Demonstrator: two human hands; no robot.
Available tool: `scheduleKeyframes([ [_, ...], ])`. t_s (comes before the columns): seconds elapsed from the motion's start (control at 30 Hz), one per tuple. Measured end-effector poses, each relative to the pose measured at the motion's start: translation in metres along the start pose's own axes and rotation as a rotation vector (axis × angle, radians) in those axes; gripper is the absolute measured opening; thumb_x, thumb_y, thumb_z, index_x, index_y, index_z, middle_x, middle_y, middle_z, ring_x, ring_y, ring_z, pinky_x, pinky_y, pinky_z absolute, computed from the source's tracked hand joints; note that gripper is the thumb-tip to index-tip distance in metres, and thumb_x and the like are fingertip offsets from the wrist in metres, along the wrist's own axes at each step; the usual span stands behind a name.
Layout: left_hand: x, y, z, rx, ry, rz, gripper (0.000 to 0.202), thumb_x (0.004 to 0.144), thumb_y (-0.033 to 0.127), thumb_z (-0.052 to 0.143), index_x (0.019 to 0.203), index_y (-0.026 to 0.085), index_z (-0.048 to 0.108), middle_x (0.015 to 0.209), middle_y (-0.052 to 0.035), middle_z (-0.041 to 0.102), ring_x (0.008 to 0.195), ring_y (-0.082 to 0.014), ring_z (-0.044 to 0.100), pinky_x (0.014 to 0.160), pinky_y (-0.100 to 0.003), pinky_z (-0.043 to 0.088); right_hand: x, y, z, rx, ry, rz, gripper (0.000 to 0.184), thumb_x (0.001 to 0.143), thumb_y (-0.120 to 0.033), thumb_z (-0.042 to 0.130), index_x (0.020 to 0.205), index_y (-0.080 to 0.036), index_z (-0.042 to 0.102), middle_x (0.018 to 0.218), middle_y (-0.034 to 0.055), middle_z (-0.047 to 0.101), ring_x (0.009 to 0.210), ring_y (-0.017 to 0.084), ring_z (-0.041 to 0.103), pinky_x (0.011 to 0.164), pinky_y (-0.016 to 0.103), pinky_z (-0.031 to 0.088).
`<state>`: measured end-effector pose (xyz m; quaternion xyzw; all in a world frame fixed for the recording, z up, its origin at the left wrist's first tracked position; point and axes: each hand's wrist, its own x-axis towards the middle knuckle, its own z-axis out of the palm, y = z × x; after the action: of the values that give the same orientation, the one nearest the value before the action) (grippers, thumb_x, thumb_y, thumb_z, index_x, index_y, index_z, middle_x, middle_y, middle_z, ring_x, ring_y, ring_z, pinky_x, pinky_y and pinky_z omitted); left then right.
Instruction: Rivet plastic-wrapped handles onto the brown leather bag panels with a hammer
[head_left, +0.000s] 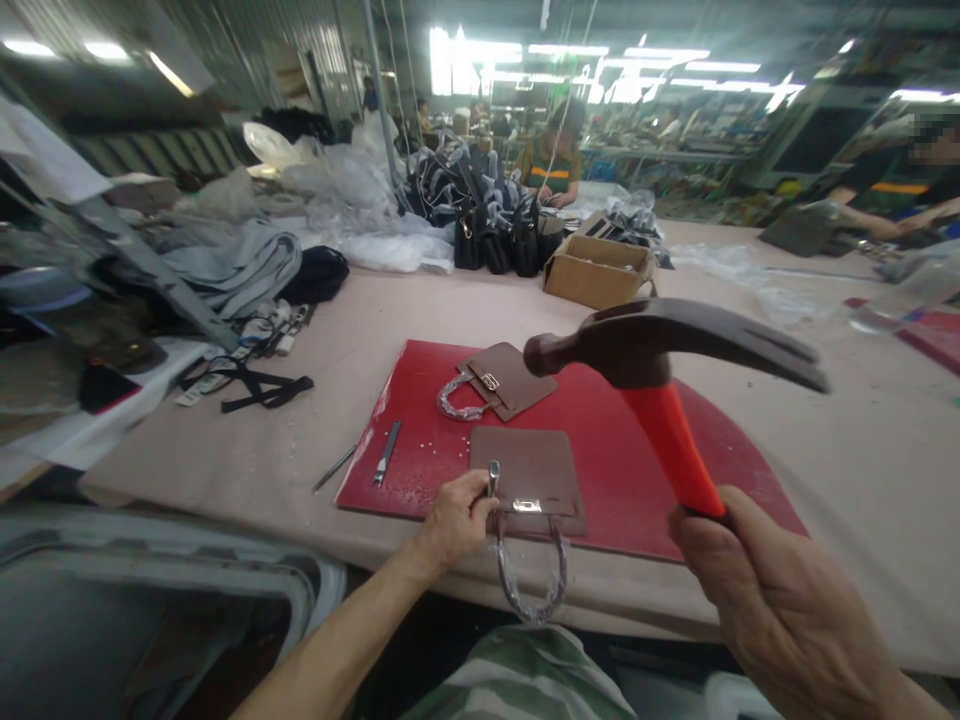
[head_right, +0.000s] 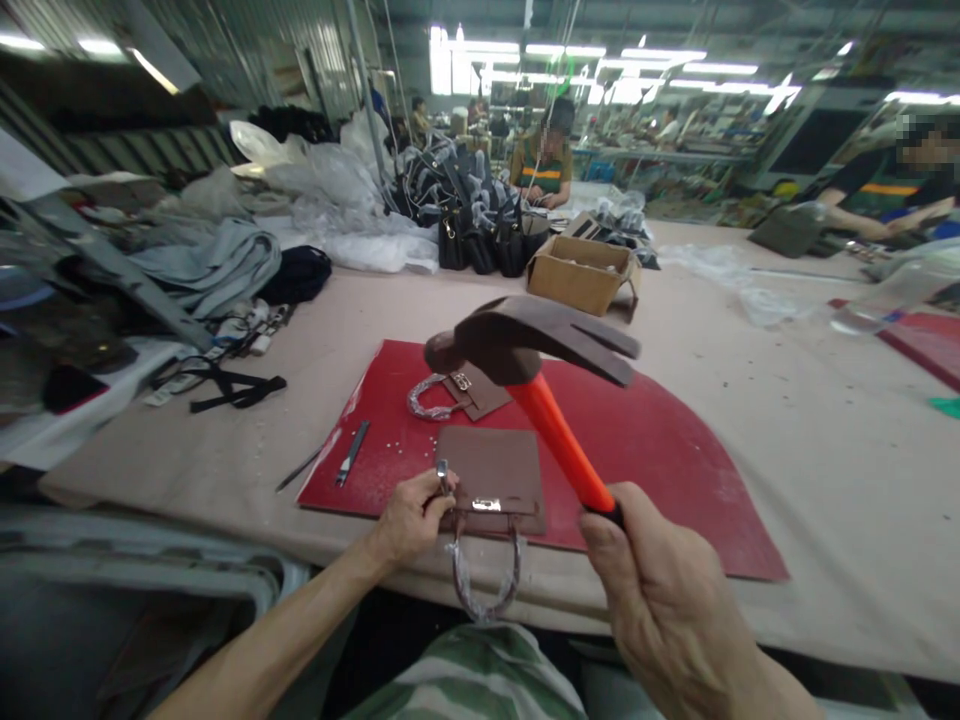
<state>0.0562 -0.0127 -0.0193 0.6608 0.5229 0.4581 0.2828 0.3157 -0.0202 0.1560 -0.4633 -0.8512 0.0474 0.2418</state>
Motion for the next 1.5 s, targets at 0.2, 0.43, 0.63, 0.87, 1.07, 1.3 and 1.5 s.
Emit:
scheduleKeyframes([
  [0.2,0.000,-0.003,0.000,0.040,-0.002,-0.001,0.016,0.084,0.010,0.054,0.091,0.020,0.065,0.088,-0.0042,0.069,0.083,-0.0182,0.067,0.078,-0.028,0.052,-0.003,0.010,0.005,-0.042,-0.201,-0.031,0.036,0.102,-0.049,0.035,0.074,-0.027,0.044,0.052,-0.0022,0.053,0.037,0.015,0.044,0.043,0.032,0.021],
  [0.43,-0.001,-0.004,0.000,0.065,-0.022,0.004,0.012,0.086,0.012,0.054,0.089,0.019,0.064,0.088,-0.0050,0.069,0.084,-0.0187,0.066,0.080,-0.029,0.052,-0.005,0.000,0.000,0.053,-0.046,-0.017,0.036,0.105,-0.046,0.027,0.080,-0.027,0.046,0.053,-0.0016,0.051,0.040,0.016,0.044,0.043,0.030,0.027],
  [0.63,-0.002,-0.006,0.002,0.076,-0.019,0.036,0.016,0.085,0.010,0.053,0.091,0.020,0.064,0.092,-0.0054,0.070,0.087,-0.0187,0.067,0.080,-0.029,0.053,-0.013,0.012,0.005,0.046,-0.193,0.036,0.036,0.103,-0.047,0.035,0.076,-0.027,0.046,0.052,-0.0028,0.053,0.040,0.015,0.045,0.045,0.030,0.025],
  [0.87,-0.004,-0.009,0.000,0.068,-0.014,0.048,0.017,0.086,0.011,0.053,0.094,0.020,0.065,0.096,-0.0063,0.071,0.090,-0.0193,0.068,0.082,-0.029,0.054,-0.016,0.013,0.010,0.068,-0.056,0.008,0.033,0.105,-0.042,0.036,0.076,-0.026,0.039,0.051,-0.0067,0.047,0.037,0.012,0.040,0.042,0.027,0.025],
  [1.07,-0.004,-0.007,0.000,0.108,-0.010,0.027,0.014,0.087,0.012,0.053,0.090,0.020,0.065,0.083,-0.0041,0.069,0.080,-0.0176,0.068,0.074,-0.027,0.054,-0.019,0.010,0.017,-0.085,-0.187,-0.123,0.032,0.105,-0.041,0.035,0.078,-0.026,0.044,0.050,-0.0054,0.050,0.035,0.013,0.040,0.043,0.032,0.016],
  [1.3,-0.005,-0.011,-0.003,0.073,-0.010,0.063,0.017,0.088,0.016,0.054,0.101,0.019,0.065,0.104,-0.0074,0.073,0.099,-0.0202,0.070,0.089,-0.032,0.057,-0.035,0.067,0.041,-0.113,-0.291,0.306,0.028,0.102,-0.037,0.037,0.081,-0.024,0.050,0.060,-0.0009,0.058,0.051,0.017,0.054,0.053,0.030,0.025],
  [1.5,-0.003,-0.011,-0.008,0.087,-0.029,0.066,0.019,0.089,0.019,0.057,0.106,0.019,0.065,0.103,-0.0065,0.074,0.095,-0.0193,0.071,0.086,-0.032,0.058,-0.055,0.120,0.083,-0.412,-0.119,0.422,0.023,0.098,-0.028,0.043,0.101,-0.015,0.062,0.103,0.0155,0.068,0.087,0.027,0.064,0.070,0.035,0.039],
])
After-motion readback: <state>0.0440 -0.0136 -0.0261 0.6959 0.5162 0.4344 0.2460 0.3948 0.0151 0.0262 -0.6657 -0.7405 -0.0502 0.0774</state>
